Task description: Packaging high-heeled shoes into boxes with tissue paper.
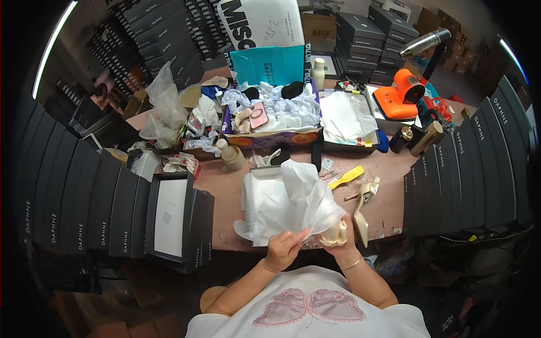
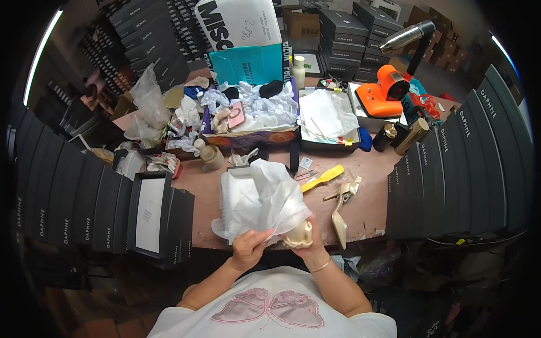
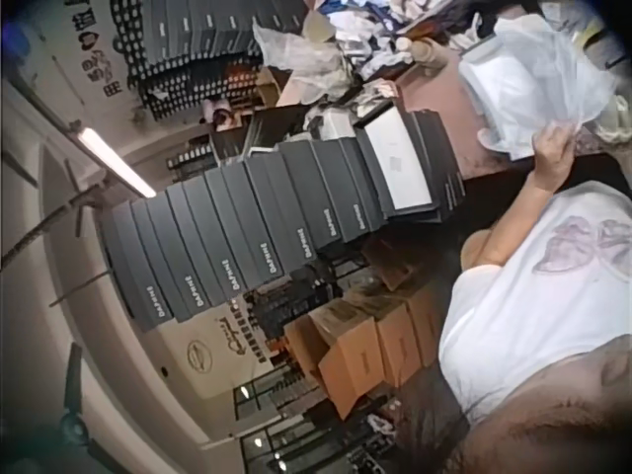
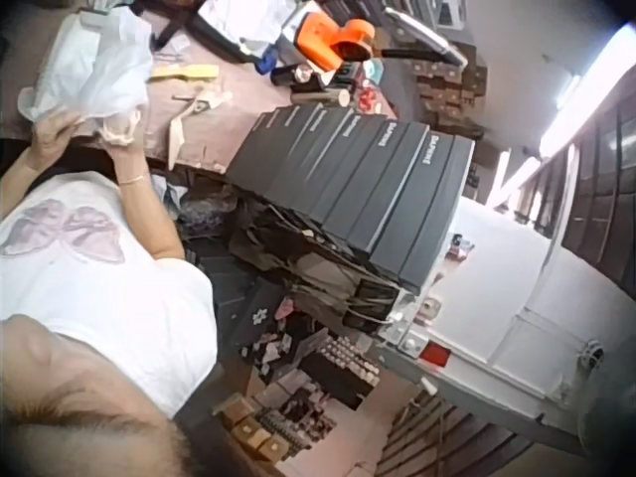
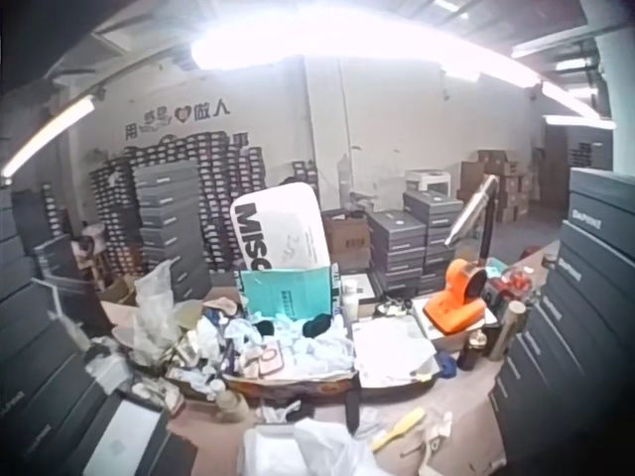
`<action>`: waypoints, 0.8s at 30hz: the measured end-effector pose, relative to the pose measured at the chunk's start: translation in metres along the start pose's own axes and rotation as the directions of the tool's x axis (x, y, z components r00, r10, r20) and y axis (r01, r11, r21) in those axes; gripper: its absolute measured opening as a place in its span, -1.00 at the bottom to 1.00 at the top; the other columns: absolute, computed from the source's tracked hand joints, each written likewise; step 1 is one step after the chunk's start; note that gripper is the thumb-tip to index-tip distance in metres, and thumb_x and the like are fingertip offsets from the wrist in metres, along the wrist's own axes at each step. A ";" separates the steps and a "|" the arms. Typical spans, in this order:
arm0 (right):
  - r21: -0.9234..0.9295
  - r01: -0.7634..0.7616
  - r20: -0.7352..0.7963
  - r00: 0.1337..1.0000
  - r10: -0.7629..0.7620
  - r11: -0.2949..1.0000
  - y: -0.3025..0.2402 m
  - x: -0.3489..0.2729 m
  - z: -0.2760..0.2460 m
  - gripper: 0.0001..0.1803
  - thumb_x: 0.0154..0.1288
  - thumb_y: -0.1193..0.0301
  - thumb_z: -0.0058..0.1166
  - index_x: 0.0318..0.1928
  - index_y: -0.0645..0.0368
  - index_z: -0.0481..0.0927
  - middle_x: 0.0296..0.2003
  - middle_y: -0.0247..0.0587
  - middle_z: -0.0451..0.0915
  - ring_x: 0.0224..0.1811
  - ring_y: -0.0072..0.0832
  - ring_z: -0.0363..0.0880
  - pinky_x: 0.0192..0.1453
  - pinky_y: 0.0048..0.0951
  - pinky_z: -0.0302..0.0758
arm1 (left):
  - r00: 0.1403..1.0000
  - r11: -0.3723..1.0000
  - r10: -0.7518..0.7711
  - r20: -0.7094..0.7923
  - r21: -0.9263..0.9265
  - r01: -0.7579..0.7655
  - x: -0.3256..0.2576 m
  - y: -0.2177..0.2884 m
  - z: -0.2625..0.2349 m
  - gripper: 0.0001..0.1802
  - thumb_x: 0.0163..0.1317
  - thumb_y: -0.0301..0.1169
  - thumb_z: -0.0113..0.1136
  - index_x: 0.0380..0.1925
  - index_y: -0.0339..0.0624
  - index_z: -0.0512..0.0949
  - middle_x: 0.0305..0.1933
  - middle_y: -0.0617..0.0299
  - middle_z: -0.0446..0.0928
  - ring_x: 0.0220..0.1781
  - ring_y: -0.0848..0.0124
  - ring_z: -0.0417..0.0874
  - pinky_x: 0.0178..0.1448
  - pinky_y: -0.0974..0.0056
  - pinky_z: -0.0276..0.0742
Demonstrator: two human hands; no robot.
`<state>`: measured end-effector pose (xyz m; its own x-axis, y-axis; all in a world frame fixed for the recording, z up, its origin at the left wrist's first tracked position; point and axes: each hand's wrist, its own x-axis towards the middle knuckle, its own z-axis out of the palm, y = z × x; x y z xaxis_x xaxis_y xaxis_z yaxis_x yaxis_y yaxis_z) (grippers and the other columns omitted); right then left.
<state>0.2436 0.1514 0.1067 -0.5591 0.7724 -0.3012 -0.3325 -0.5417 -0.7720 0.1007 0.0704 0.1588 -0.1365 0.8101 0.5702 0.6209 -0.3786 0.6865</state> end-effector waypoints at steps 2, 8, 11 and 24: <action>0.174 0.022 -0.033 0.999 -0.016 0.985 0.003 0.000 0.007 -0.43 0.27 0.23 0.06 0.23 0.22 0.32 0.08 -0.10 0.48 0.08 -0.23 0.51 0.14 -0.30 0.46 | 0.999 0.997 0.031 -0.019 -0.065 -0.032 0.007 0.010 0.006 -0.62 -0.08 -0.65 0.25 -0.17 -0.16 0.66 -0.57 0.21 0.44 -0.61 0.33 0.49 -0.52 0.29 0.40; 0.255 0.042 -0.014 0.999 -0.040 0.966 0.006 0.031 0.028 -0.40 0.27 0.22 0.06 0.25 0.22 0.29 0.12 -0.07 0.44 0.11 -0.23 0.49 0.17 -0.30 0.45 | 0.959 0.942 0.264 0.102 -0.243 -0.233 0.010 0.014 -0.007 -0.57 -0.11 -0.66 0.28 -0.12 -0.26 0.62 -0.55 0.21 0.42 -0.56 0.31 0.49 -0.51 0.29 0.35; 0.122 0.057 0.009 0.998 -0.059 0.991 0.010 0.038 0.044 -0.39 0.27 0.21 0.07 0.25 0.23 0.29 0.13 -0.06 0.42 0.12 -0.23 0.48 0.18 -0.29 0.44 | 0.952 0.947 0.232 0.200 -0.268 -0.175 -0.002 0.006 -0.013 -0.55 -0.09 -0.62 0.30 -0.09 -0.29 0.59 -0.54 0.20 0.41 -0.56 0.30 0.49 -0.50 0.27 0.37; -0.910 0.399 0.390 0.915 -0.101 0.110 0.073 0.056 0.115 -0.33 0.24 0.21 0.12 0.27 0.25 0.25 0.19 0.00 0.36 0.18 -0.21 0.42 0.23 -0.27 0.39 | 0.333 -0.300 -0.719 0.610 -0.705 0.642 -0.032 -0.091 -0.082 -0.32 0.21 -0.09 0.23 0.23 -0.22 0.29 0.20 0.12 0.43 0.22 0.27 0.45 0.27 0.10 0.39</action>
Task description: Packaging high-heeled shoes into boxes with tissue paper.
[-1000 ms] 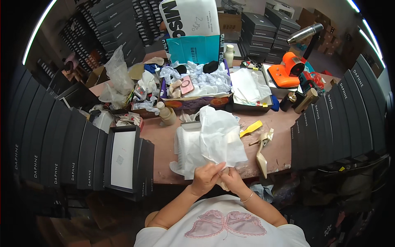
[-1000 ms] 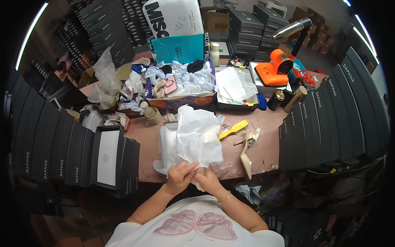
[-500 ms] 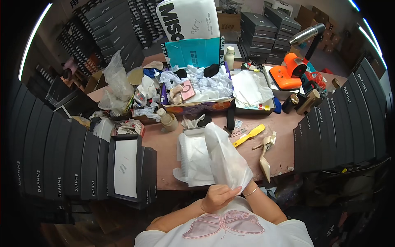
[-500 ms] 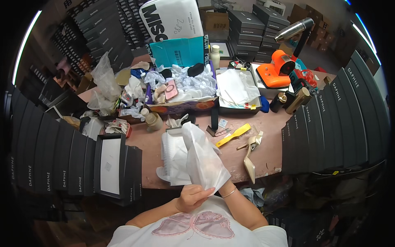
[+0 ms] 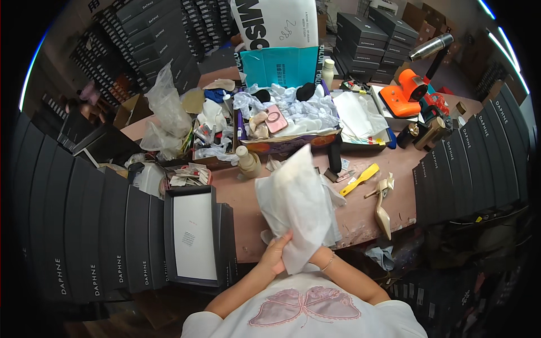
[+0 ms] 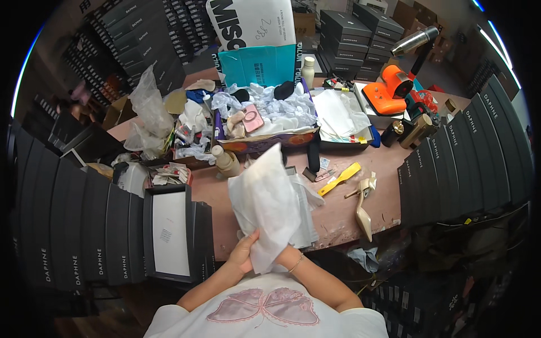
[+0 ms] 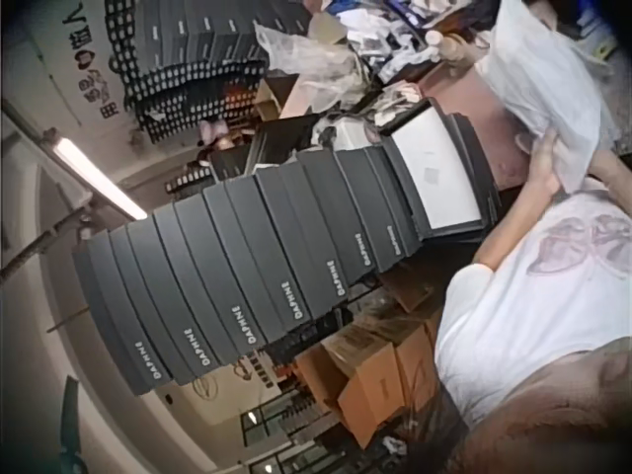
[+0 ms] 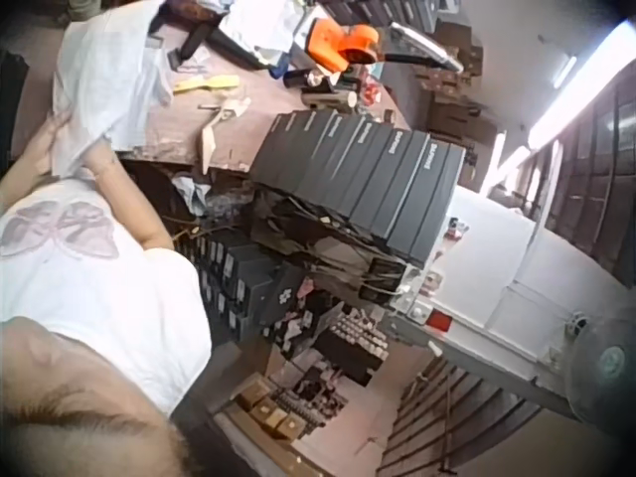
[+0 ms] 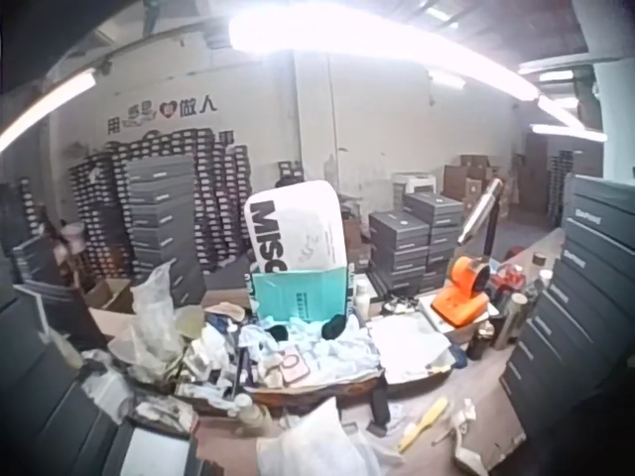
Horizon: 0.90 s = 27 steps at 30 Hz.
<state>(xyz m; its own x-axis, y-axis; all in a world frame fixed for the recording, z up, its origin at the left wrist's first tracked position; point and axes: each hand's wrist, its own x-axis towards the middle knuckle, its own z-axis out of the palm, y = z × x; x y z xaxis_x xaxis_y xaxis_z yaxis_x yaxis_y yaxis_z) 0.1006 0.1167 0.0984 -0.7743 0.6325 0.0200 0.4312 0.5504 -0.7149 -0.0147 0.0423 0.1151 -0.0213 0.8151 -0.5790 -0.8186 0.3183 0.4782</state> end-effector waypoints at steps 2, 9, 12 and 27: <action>-0.007 -0.149 0.311 0.940 0.144 0.989 -0.037 -0.009 -0.013 -0.31 0.23 0.21 0.14 0.28 0.26 0.24 0.21 0.01 0.33 0.20 -0.20 0.41 0.25 -0.25 0.36 | 0.991 0.992 0.078 -0.106 -0.087 -0.087 0.008 0.009 -0.022 -0.37 0.21 -0.17 0.24 0.19 -0.26 0.33 0.15 0.11 0.47 0.16 0.25 0.50 0.26 0.11 0.41; 0.959 -0.117 0.006 0.919 0.394 0.259 0.005 -0.048 -0.043 -0.33 0.34 0.25 0.03 0.35 0.24 0.13 0.29 -0.06 0.29 0.36 -0.29 0.23 0.39 -0.20 0.22 | 0.824 0.499 0.488 0.290 0.682 -0.535 0.006 -0.020 -0.015 -0.18 0.06 -0.48 0.36 0.30 -0.21 0.14 0.17 0.02 0.43 0.12 0.23 0.55 0.14 0.19 0.47; 0.973 -0.054 0.179 0.787 0.591 -0.223 0.039 -0.081 -0.039 -0.41 0.44 0.03 -0.24 0.27 0.19 0.27 0.17 -0.05 0.43 0.22 -0.21 0.41 0.31 -0.11 0.33 | 0.742 0.162 -0.013 0.670 0.734 -0.659 0.008 -0.035 0.013 0.20 -0.03 -0.45 0.42 0.46 0.00 -0.25 0.02 -0.15 0.48 0.05 -0.01 0.57 0.14 0.17 0.47; 0.988 -0.150 0.115 0.880 0.462 0.041 0.088 -0.107 -0.087 -0.40 0.38 0.15 -0.01 0.29 0.23 0.25 0.15 -0.15 0.44 0.17 -0.30 0.45 0.28 -0.23 0.38 | 0.913 0.823 0.404 0.058 0.414 -0.390 0.163 0.057 0.017 -0.76 0.39 -0.27 0.02 -0.13 -0.22 0.40 -0.44 0.23 0.51 -0.46 0.51 0.58 -0.38 0.45 0.51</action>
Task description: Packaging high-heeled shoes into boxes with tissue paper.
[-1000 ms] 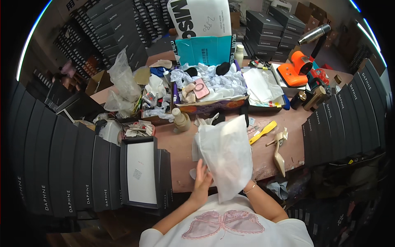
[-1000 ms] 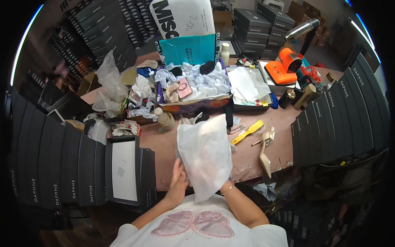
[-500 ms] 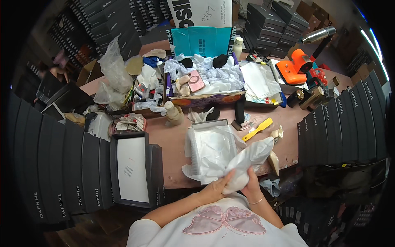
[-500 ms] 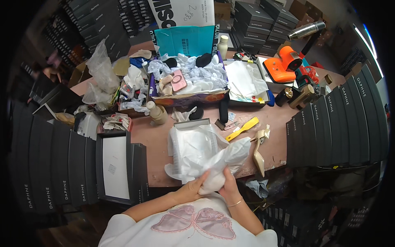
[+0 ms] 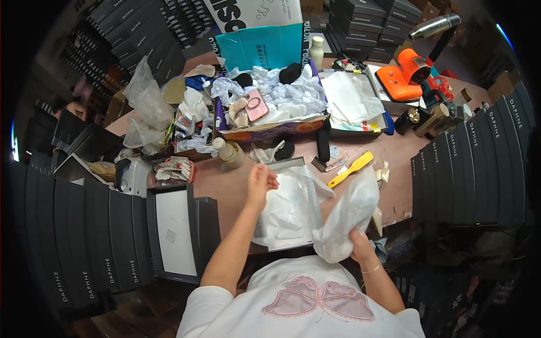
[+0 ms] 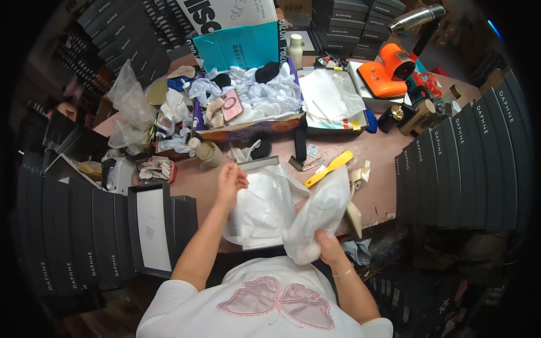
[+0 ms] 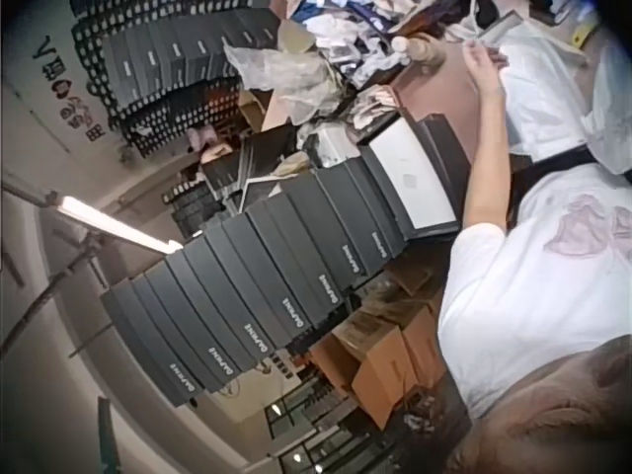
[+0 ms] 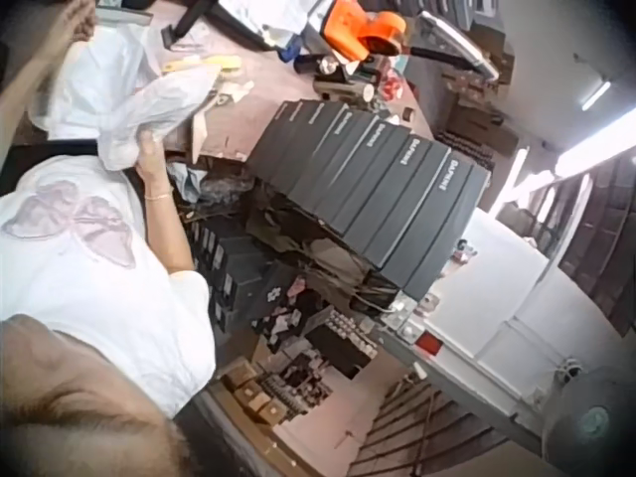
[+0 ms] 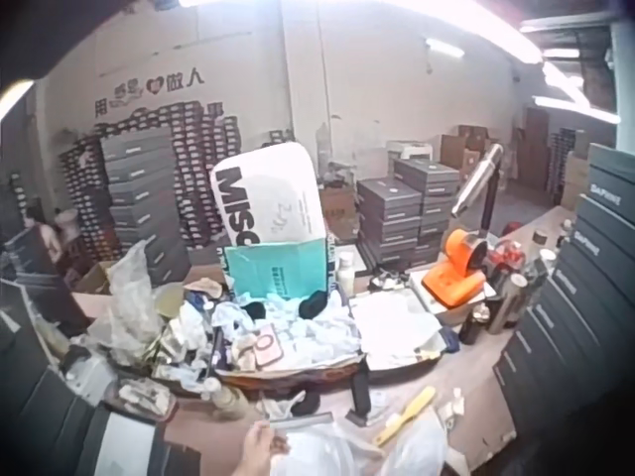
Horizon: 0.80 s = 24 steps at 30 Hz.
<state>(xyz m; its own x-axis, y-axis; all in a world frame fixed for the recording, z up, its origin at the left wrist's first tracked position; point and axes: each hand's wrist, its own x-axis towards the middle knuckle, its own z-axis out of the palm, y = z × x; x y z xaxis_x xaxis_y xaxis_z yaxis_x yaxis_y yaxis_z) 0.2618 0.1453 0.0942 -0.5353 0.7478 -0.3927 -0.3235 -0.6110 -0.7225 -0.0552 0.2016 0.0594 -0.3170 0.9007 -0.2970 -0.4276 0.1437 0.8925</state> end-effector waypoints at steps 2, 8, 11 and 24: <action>-0.087 -0.011 0.013 1.000 0.012 0.996 0.026 0.036 0.004 -0.38 0.37 0.17 0.00 0.30 0.24 0.22 0.16 -0.16 0.42 0.18 -0.33 0.43 0.28 -0.25 0.37 | 0.992 0.963 0.100 0.075 0.243 -0.115 -0.003 0.046 0.007 -0.75 0.35 -0.31 0.04 -0.07 -0.21 0.42 -0.44 0.17 0.54 -0.44 0.39 0.61 -0.32 0.34 0.54; 0.125 0.030 0.033 0.999 -0.034 0.992 0.027 0.048 0.059 -0.34 0.34 0.14 0.05 0.30 0.23 0.21 0.17 -0.21 0.39 0.19 -0.39 0.38 0.28 -0.32 0.32 | 0.929 0.450 0.026 0.370 0.825 -0.342 0.005 -0.052 0.017 -0.59 0.14 -0.43 0.11 0.04 -0.15 0.49 -0.38 -0.02 0.61 -0.29 0.05 0.64 -0.14 0.08 0.53; -0.220 0.125 -0.008 0.992 -0.130 0.967 0.021 0.030 0.012 -0.41 0.33 0.16 0.05 0.20 0.34 0.33 0.11 -0.19 0.44 0.16 -0.41 0.38 0.26 -0.40 0.29 | 0.906 0.452 0.250 0.341 0.787 -0.421 0.003 -0.103 0.019 -0.73 0.17 -0.45 0.08 -0.11 -0.22 0.58 -0.38 -0.02 0.62 -0.29 0.08 0.65 -0.14 0.10 0.55; -0.992 0.027 0.053 0.976 0.212 0.124 0.088 0.128 0.061 -0.34 0.20 0.12 0.18 0.15 0.36 0.38 0.09 0.13 0.46 0.11 -0.08 0.46 0.18 -0.22 0.41 | 0.713 0.434 0.490 0.502 0.569 -0.699 -0.066 0.134 0.049 -0.87 0.10 -0.57 0.13 -0.33 -0.35 0.56 -0.38 0.07 0.57 -0.37 0.30 0.62 -0.25 0.27 0.52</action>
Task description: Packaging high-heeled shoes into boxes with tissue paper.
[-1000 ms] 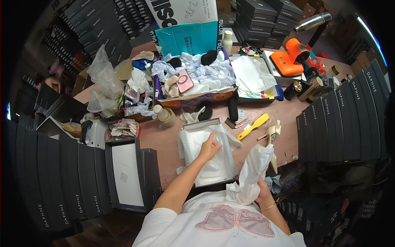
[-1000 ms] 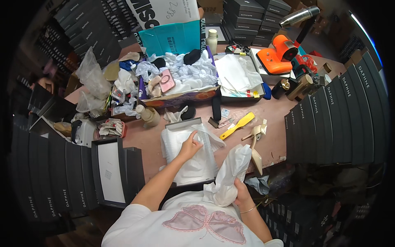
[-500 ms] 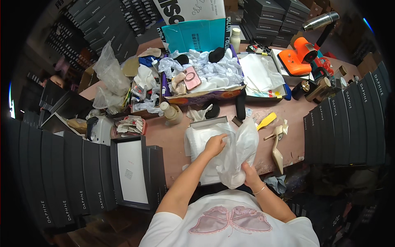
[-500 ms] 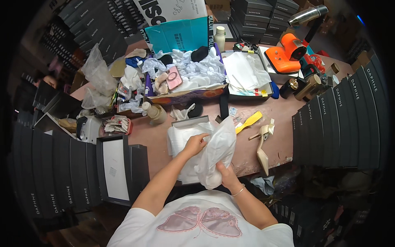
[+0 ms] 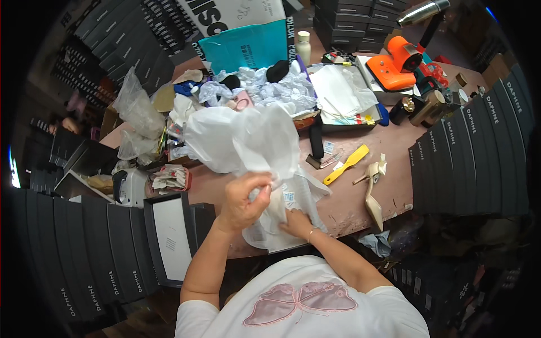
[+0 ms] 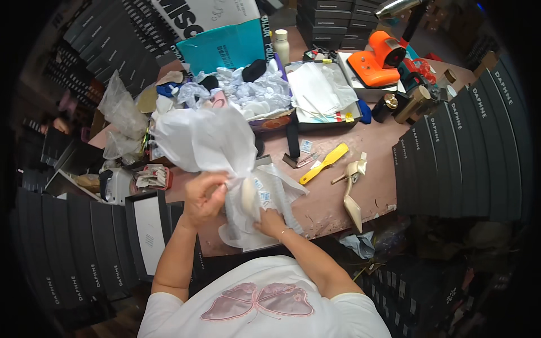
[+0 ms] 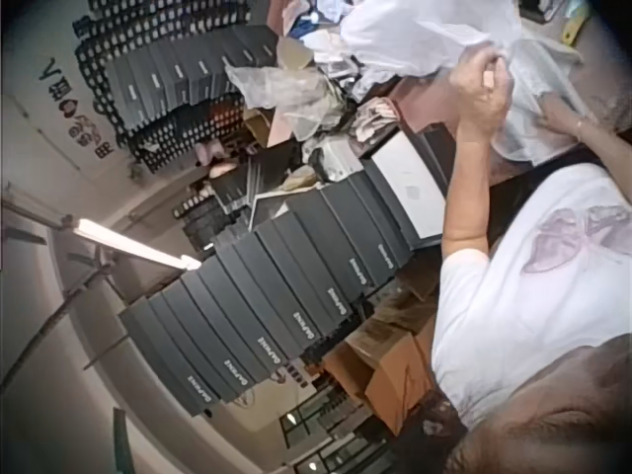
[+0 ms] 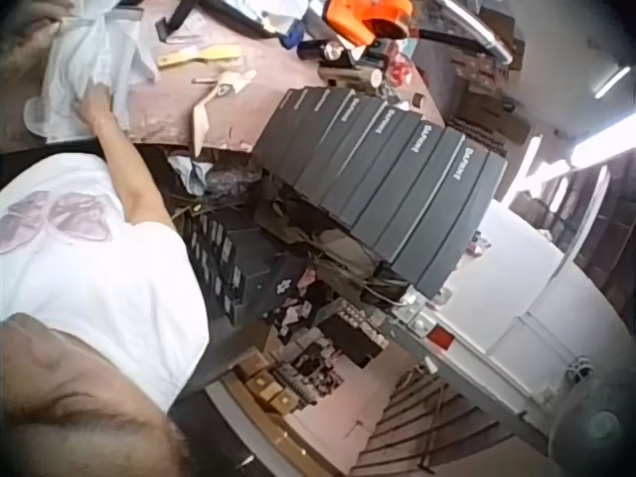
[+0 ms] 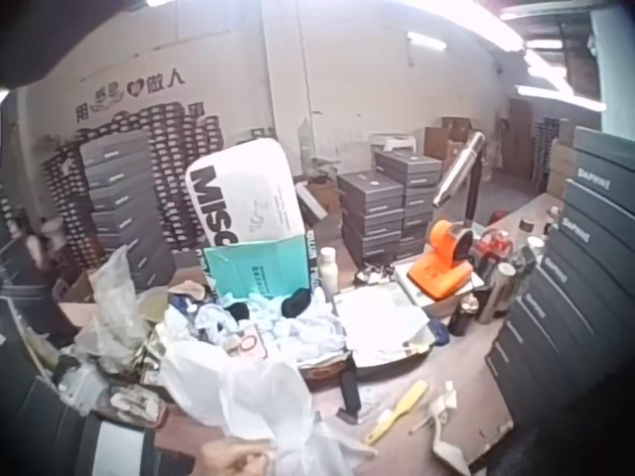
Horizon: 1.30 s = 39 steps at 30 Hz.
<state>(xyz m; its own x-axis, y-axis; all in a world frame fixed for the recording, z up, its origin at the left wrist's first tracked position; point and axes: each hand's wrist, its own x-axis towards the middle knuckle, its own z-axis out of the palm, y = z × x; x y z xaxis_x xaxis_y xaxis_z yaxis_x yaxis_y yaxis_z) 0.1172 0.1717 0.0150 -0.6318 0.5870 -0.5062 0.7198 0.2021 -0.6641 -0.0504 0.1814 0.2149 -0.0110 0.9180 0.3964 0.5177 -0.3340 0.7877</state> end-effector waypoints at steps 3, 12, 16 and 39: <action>-0.062 0.209 -0.244 0.945 -0.218 0.976 0.008 -0.023 -0.016 -0.27 0.16 0.14 0.21 0.21 0.37 0.31 0.10 0.15 0.43 0.13 -0.02 0.43 0.20 -0.18 0.39 | 0.983 0.994 -0.106 0.150 0.052 0.099 -0.030 -0.016 0.018 -0.89 0.05 -0.53 0.16 -0.40 -0.33 0.56 -0.43 -0.01 0.55 -0.41 0.14 0.60 -0.31 0.22 0.49; 0.227 -0.458 -0.638 0.597 0.487 0.859 0.187 -0.108 -0.124 -0.39 0.10 0.34 0.25 0.15 0.28 0.37 0.04 0.01 0.49 0.02 -0.12 0.48 0.07 -0.12 0.40 | 0.982 0.967 -0.165 0.098 0.211 0.141 -0.096 -0.047 0.075 -0.85 0.13 -0.42 0.26 -0.38 -0.29 0.59 -0.08 -0.03 0.56 -0.08 0.09 0.58 -0.02 0.21 0.48; 0.710 0.303 -0.618 0.701 0.355 0.636 0.138 -0.133 -0.114 -0.66 0.20 0.47 0.11 -0.01 0.30 0.51 -0.25 -0.23 0.62 -0.28 -0.46 0.59 -0.17 -0.43 0.52 | 0.929 0.918 -0.337 0.151 -0.166 0.360 -0.084 -0.021 0.095 -0.77 0.17 -0.38 0.27 -0.26 -0.32 0.57 0.00 0.02 0.55 0.05 0.19 0.56 0.08 0.23 0.45; 0.998 -0.051 0.054 0.996 -0.072 0.041 0.029 -0.235 -0.096 -0.39 0.13 0.27 0.25 0.10 0.40 0.39 0.12 0.19 0.46 0.16 -0.15 0.49 0.26 -0.23 0.40 | 0.820 0.997 0.076 0.567 -0.056 -0.054 -0.096 0.029 0.081 -0.51 0.13 -0.21 0.25 0.01 -0.24 0.44 -0.08 0.05 0.50 0.06 0.14 0.48 0.31 -0.01 0.21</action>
<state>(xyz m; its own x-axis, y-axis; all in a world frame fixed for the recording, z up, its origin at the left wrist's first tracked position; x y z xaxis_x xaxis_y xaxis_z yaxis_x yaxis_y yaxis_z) 0.3139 0.1144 0.1676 -0.6966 0.5276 -0.4862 -0.2250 -0.8042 -0.5502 0.0348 0.1010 0.1611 0.5157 0.8486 0.1180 0.4685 -0.3946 0.7905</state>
